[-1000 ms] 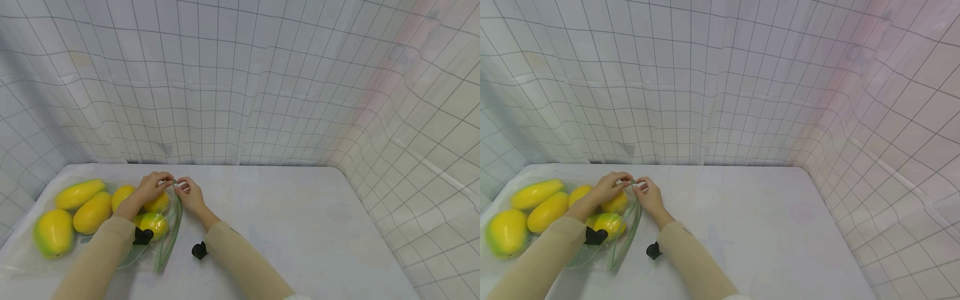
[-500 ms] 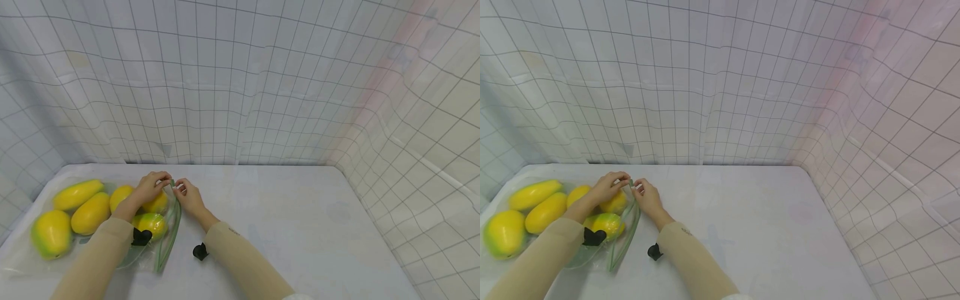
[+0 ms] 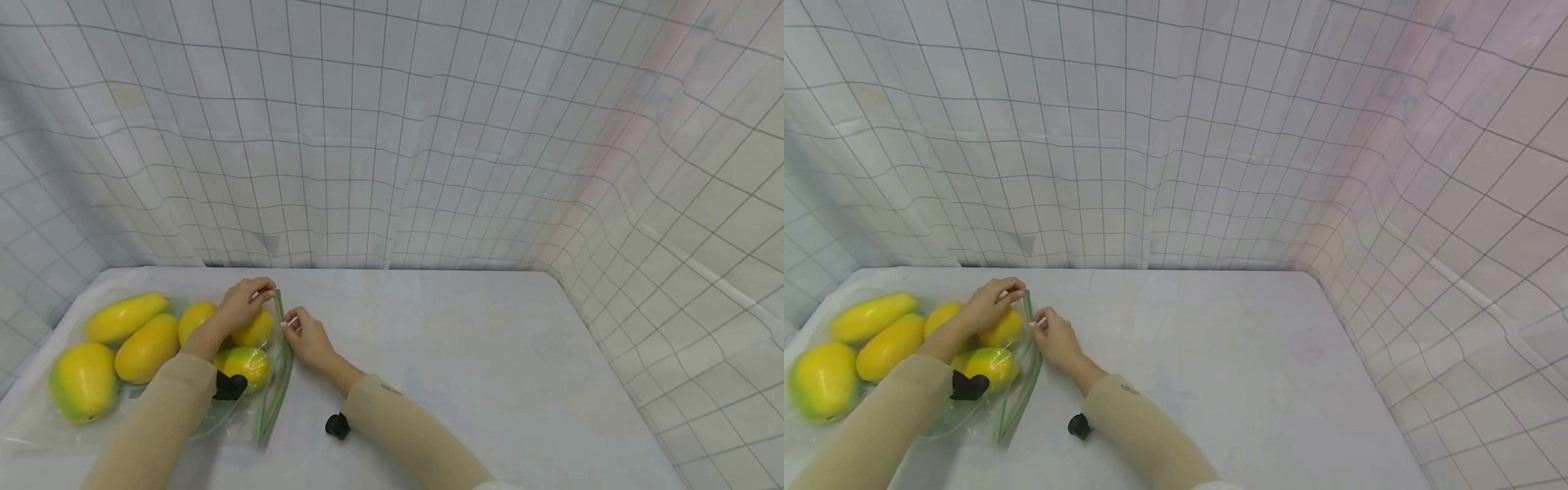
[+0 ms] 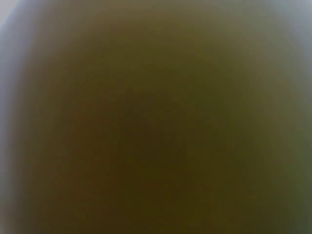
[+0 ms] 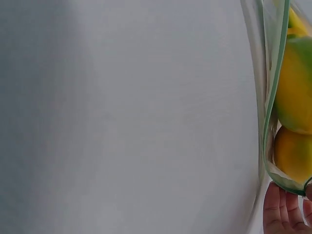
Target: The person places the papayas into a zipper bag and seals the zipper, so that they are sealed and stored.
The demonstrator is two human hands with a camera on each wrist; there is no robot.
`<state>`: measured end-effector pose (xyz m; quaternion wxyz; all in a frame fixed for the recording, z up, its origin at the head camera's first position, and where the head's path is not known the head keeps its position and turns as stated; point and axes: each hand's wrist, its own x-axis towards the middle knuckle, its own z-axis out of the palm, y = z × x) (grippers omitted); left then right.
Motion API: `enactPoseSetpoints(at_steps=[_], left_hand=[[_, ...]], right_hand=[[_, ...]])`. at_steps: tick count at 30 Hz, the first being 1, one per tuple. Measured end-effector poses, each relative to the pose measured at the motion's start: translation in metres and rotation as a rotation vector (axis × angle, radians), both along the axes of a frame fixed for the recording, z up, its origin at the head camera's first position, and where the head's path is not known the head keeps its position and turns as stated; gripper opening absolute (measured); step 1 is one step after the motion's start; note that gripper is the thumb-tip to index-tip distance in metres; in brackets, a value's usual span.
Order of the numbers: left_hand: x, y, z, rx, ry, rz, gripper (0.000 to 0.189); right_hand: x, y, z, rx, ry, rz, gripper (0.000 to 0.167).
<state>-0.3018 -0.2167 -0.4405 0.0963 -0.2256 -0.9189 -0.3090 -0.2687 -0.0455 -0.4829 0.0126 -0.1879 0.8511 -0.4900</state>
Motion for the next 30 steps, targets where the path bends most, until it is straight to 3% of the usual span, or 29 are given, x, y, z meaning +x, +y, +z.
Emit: enactPoseSetpoints(at_steps=[10,23,30], left_hand=[[0.0,0.0,0.0,-0.003,0.002,-0.019,0.01],[0.001,0.0,0.013,0.023,-0.06,-0.059,0.012],[-0.002,0.001,0.014,0.04,-0.051,-0.071,0.012]], right_hand=[[0.014,0.007,-0.001,-0.011,-0.002,0.053,0.008],[0.028,0.01,-0.001,-0.127,-0.121,0.127,0.009],[0.039,0.013,-0.001,-0.145,-0.123,0.13,0.009]])
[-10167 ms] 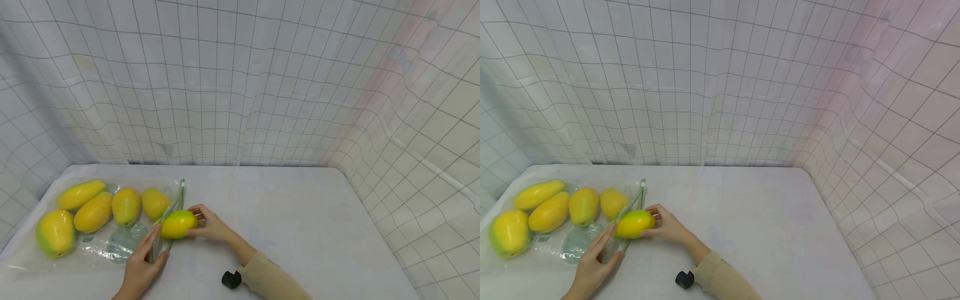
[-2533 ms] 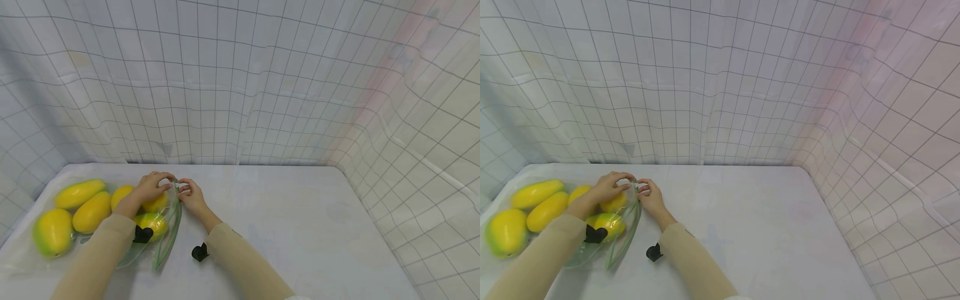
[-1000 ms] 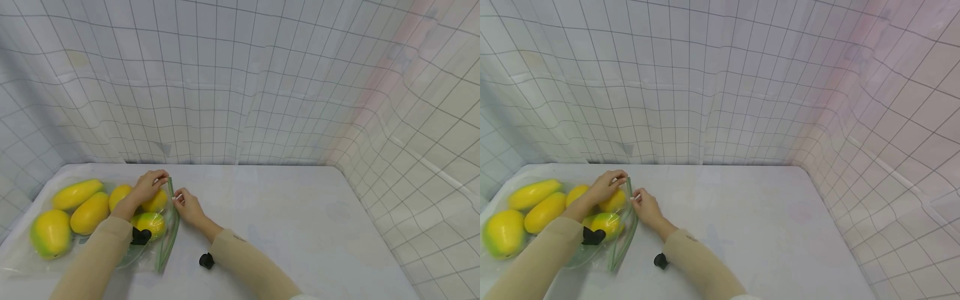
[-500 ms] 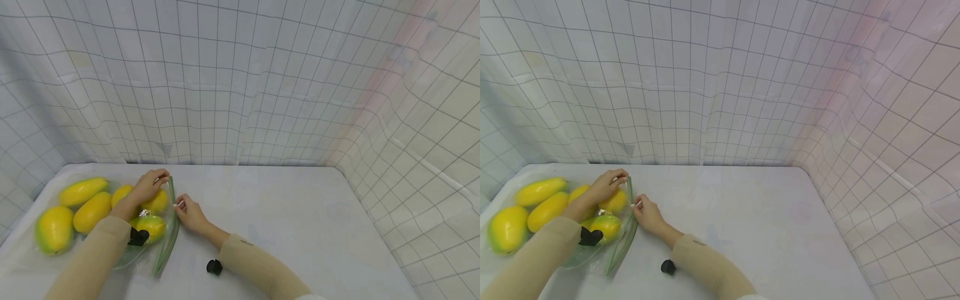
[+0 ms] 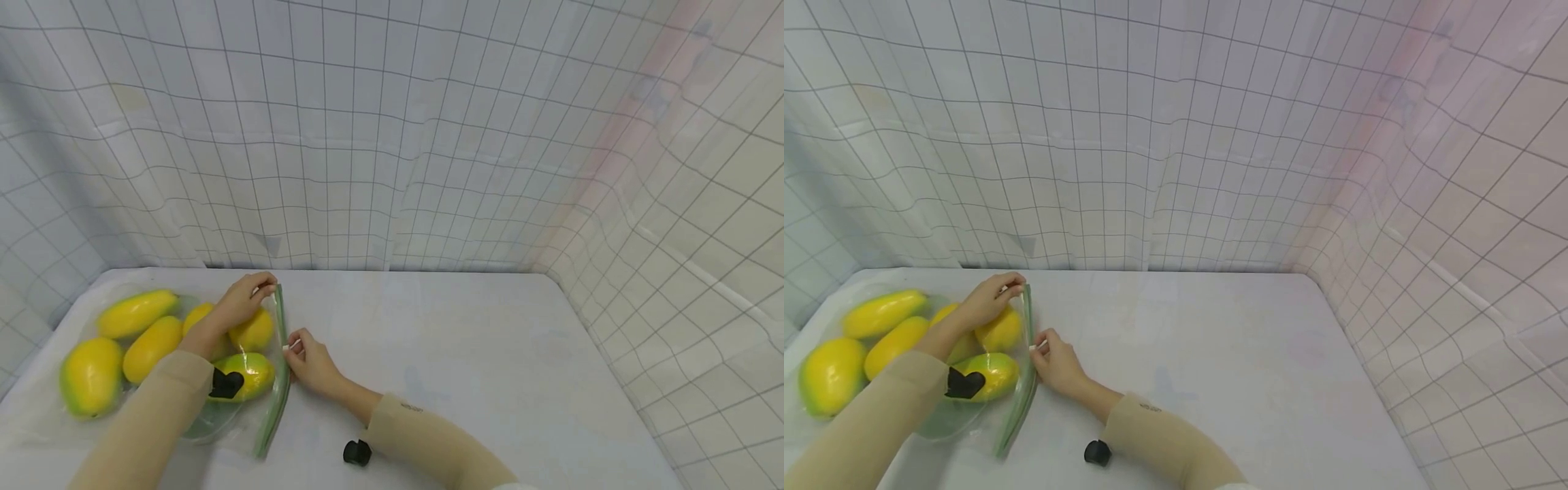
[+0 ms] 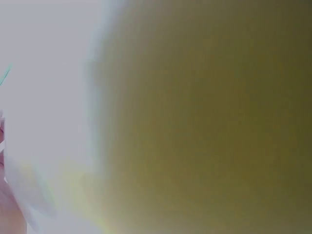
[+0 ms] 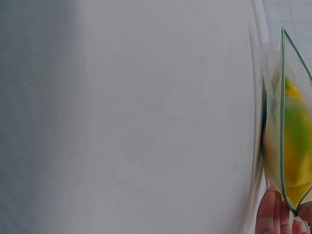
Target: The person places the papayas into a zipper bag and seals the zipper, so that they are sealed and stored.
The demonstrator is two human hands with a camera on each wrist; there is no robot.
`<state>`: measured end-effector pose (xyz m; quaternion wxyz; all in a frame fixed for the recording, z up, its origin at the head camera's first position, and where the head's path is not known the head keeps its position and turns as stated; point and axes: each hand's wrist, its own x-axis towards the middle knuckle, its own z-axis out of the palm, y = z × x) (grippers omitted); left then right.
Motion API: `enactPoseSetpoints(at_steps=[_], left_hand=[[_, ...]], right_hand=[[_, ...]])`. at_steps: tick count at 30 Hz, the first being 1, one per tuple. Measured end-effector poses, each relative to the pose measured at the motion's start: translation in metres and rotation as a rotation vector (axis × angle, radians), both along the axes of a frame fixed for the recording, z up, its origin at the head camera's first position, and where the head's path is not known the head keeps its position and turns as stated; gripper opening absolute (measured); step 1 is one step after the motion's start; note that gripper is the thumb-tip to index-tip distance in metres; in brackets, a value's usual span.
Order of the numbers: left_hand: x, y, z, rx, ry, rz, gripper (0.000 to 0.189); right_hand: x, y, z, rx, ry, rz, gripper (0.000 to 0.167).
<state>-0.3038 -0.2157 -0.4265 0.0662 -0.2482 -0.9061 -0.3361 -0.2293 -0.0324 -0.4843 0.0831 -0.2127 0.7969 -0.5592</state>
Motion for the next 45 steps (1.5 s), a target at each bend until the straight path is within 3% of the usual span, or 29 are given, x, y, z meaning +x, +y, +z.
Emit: enactPoseSetpoints(at_steps=[9,19,31,37,45], left_hand=[[0.0,0.003,0.009,0.007,-0.022,0.02,0.017],[-0.003,0.005,0.01,0.027,-0.027,0.021,0.017],[-0.004,0.007,0.013,0.032,-0.043,0.051,0.024],[-0.004,0.008,0.014,0.045,-0.039,0.054,0.022],[-0.004,0.006,0.016,0.097,-0.043,0.087,0.03]], right_hand=[[0.019,0.008,-0.001,0.002,-0.011,0.022,0.009],[0.043,0.018,-0.002,-0.002,-0.02,0.001,0.009],[0.067,0.033,-0.003,-0.036,-0.081,0.033,0.011],[0.076,0.038,-0.002,-0.041,-0.045,0.034,0.011],[0.087,0.05,-0.005,-0.064,-0.099,0.11,0.011]])
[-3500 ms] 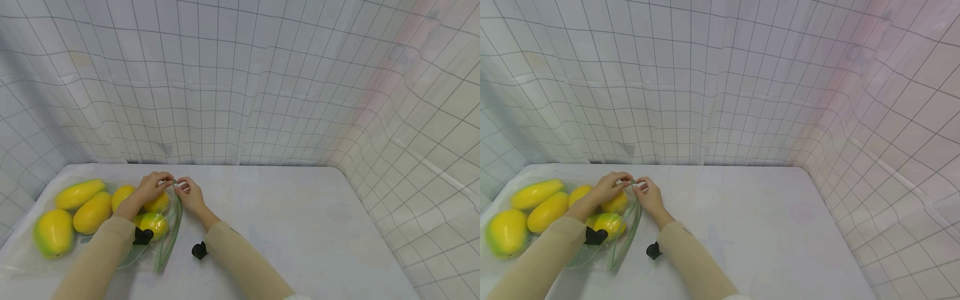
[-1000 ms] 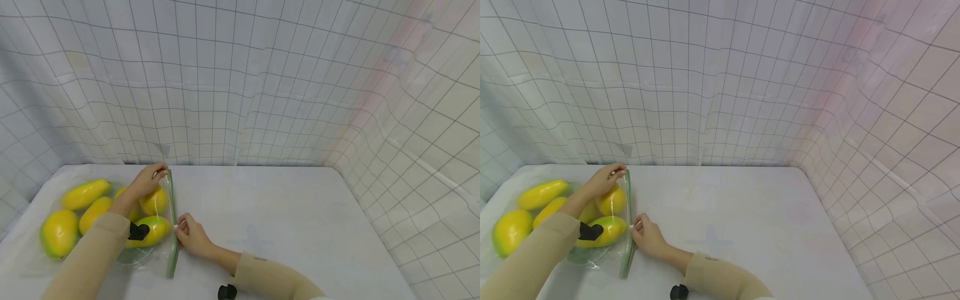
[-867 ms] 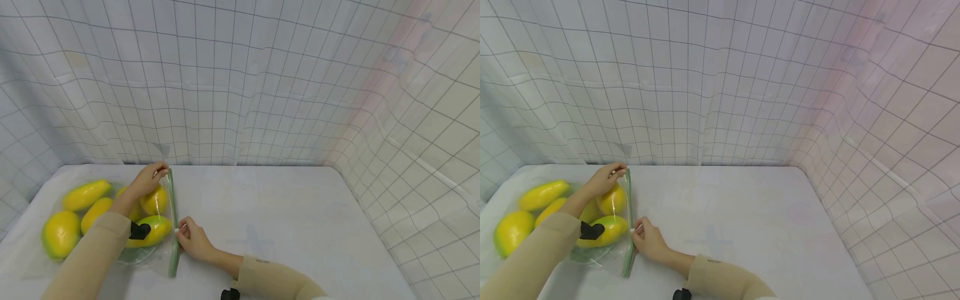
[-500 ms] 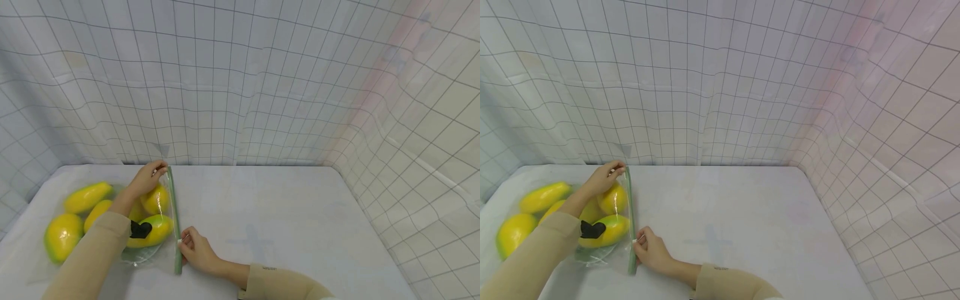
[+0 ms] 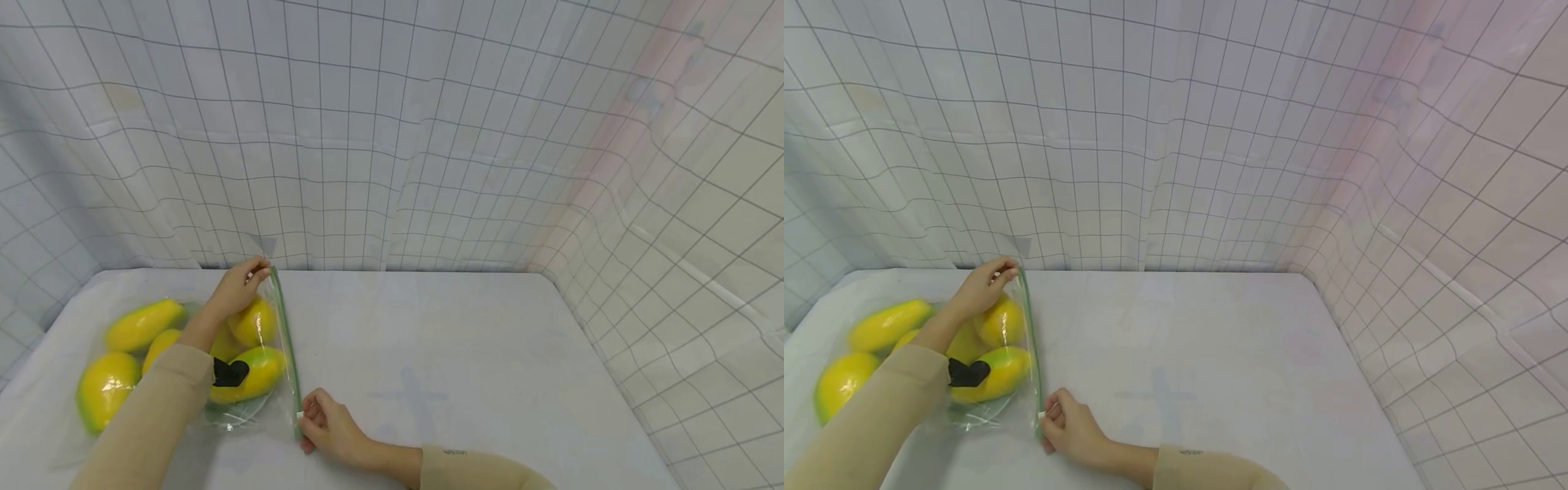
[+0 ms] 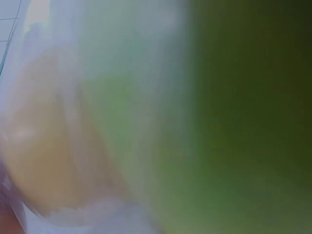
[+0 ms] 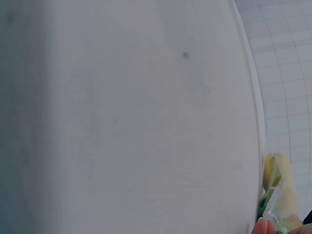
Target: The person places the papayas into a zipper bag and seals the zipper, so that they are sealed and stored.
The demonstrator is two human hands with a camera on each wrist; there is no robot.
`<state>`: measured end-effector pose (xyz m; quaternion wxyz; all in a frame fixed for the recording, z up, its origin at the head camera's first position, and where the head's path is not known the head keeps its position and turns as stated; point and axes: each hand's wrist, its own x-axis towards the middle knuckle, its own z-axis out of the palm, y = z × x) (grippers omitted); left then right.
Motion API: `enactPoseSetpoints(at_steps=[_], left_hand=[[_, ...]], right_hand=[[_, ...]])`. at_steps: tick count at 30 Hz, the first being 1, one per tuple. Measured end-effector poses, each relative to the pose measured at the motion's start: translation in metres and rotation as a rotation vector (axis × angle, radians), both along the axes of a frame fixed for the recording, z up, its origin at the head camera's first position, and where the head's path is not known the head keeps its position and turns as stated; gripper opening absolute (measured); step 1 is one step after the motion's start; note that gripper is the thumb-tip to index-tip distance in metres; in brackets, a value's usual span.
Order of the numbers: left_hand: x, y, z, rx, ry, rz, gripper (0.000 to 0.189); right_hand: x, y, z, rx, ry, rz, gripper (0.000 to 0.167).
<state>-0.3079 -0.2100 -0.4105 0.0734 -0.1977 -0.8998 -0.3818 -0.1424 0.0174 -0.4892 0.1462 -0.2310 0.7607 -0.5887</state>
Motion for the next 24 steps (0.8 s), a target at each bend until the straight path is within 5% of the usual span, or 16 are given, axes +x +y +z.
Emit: enactPoseSetpoints(at_steps=[8,15,19,24], left_hand=[[-0.001,-0.001,-0.001,0.019,0.011,0.004,0.03],[0.0,0.001,-0.002,0.023,-0.007,0.007,0.03],[0.002,0.002,-0.001,0.025,-0.016,0.01,0.032],[0.001,0.002,-0.001,0.026,-0.011,0.005,0.03]], right_hand=[[0.003,0.007,-0.007,-0.03,0.031,0.064,0.009],[-0.001,0.01,-0.003,-0.003,-0.049,0.078,0.01],[-0.013,0.014,0.003,0.071,-0.039,0.062,0.017],[-0.036,0.014,0.025,0.109,0.073,-0.053,0.029]])
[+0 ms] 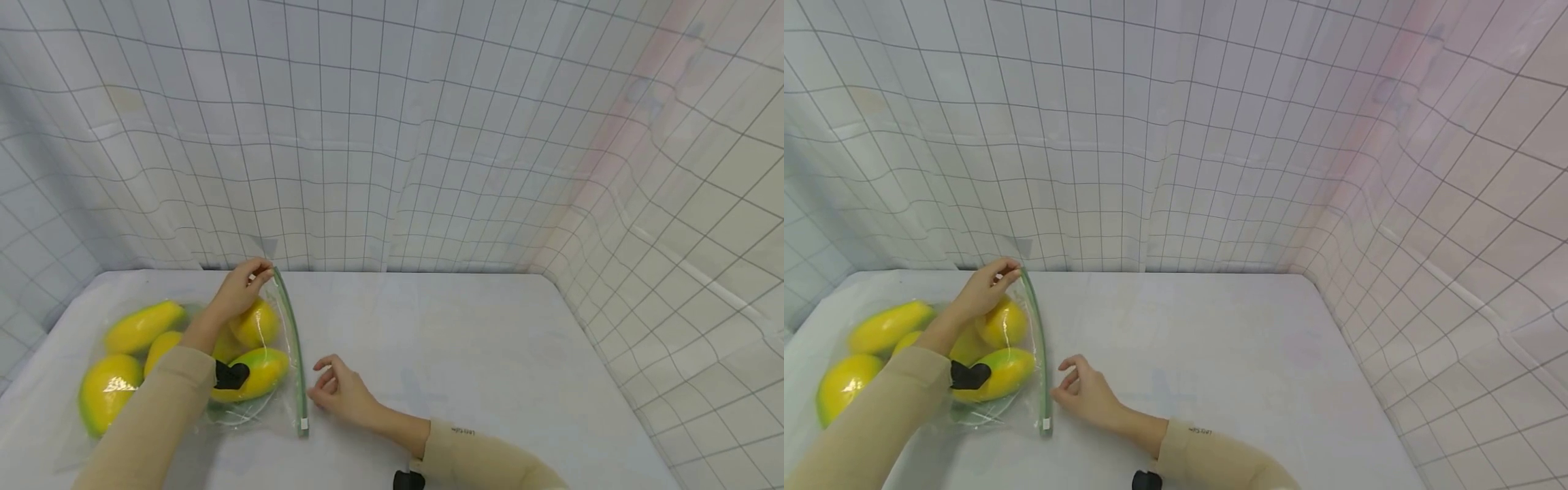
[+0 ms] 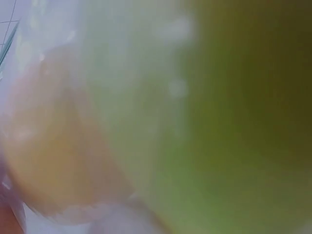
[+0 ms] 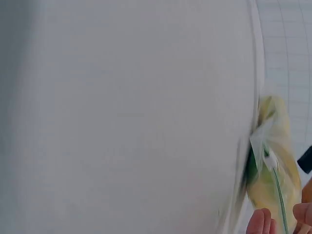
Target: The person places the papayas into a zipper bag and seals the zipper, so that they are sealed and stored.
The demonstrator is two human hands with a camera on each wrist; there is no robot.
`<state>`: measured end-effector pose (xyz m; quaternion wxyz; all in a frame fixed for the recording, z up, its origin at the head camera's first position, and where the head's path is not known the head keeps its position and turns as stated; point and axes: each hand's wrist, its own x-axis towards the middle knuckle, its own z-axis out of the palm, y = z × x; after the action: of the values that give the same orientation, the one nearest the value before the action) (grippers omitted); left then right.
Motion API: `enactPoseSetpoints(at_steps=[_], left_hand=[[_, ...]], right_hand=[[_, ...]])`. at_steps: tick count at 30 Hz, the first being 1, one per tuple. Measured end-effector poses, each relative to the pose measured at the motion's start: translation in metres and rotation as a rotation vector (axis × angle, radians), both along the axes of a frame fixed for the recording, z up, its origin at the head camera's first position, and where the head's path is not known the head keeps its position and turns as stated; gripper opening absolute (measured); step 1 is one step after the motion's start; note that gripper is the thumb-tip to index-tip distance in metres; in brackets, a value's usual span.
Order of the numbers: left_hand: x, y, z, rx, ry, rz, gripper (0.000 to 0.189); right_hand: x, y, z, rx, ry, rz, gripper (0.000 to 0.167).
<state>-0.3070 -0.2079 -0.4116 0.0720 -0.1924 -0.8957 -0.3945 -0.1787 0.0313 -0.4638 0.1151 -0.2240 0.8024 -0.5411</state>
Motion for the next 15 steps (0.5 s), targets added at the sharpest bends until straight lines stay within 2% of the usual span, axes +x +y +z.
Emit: enactPoseSetpoints(at_steps=[5,9,13,15], left_hand=[[-0.003,-0.001,-0.005,0.001,0.006,-0.006,0.029],[-0.004,0.001,-0.006,0.005,0.01,-0.008,0.028],[-0.003,0.002,-0.006,0.01,0.024,-0.001,0.025],[-0.003,0.002,-0.006,0.011,0.032,0.003,0.024]], right_hand=[[-0.022,-0.003,0.035,-0.057,0.099,-0.071,0.033],[-0.041,-0.009,0.038,-0.083,0.135,-0.091,0.036],[-0.049,-0.017,0.042,-0.099,0.13,-0.097,0.04],[-0.054,-0.022,0.037,-0.117,0.113,-0.103,0.043]])
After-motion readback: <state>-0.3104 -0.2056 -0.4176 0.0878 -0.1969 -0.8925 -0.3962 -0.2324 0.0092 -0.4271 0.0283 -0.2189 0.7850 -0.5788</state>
